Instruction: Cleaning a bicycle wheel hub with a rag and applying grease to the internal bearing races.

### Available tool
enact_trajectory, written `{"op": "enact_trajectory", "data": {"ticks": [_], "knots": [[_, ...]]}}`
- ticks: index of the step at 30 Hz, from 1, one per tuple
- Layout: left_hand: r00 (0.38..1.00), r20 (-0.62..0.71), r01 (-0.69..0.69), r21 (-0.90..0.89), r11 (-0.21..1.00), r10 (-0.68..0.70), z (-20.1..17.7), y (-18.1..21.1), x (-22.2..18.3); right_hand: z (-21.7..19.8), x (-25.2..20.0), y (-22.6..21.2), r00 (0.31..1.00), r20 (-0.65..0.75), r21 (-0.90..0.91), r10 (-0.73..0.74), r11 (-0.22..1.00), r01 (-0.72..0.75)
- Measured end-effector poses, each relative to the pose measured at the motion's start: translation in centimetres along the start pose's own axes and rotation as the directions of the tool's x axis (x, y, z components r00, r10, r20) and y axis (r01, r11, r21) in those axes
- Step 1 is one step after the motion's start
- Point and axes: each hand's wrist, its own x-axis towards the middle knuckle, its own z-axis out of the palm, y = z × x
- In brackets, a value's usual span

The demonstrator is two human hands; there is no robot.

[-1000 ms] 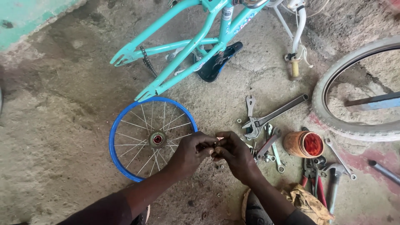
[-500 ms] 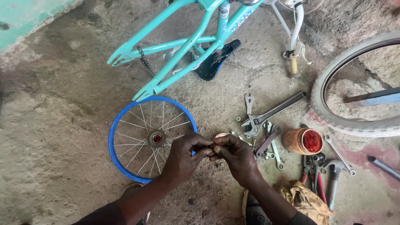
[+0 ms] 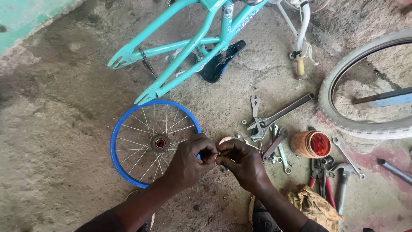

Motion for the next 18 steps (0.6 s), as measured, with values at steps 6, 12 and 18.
{"op": "enact_trajectory", "data": {"ticks": [6, 12, 18], "knots": [[0.969, -0.176, 0.182, 0.026, 0.983, -0.175, -1.3, -2.2, 0.8, 0.0, 0.1, 0.2, 0.999, 0.01, -0.105, -0.033, 0.994, 0.034], [0.821, 0.294, 0.056, 0.812, 0.582, -0.489, -2.4, -6.2, -2.5, -0.2, 0.1, 0.0, 0.995, -0.096, -0.291, 0.001, 0.956, -0.029], [0.71, 0.301, 0.676, -0.543, 0.498, -0.636, -1.0, -2.2, -1.6, 0.7, -0.5, -1.8, 0.986, -0.025, -0.455, -0.166, 0.88, 0.136]]}}
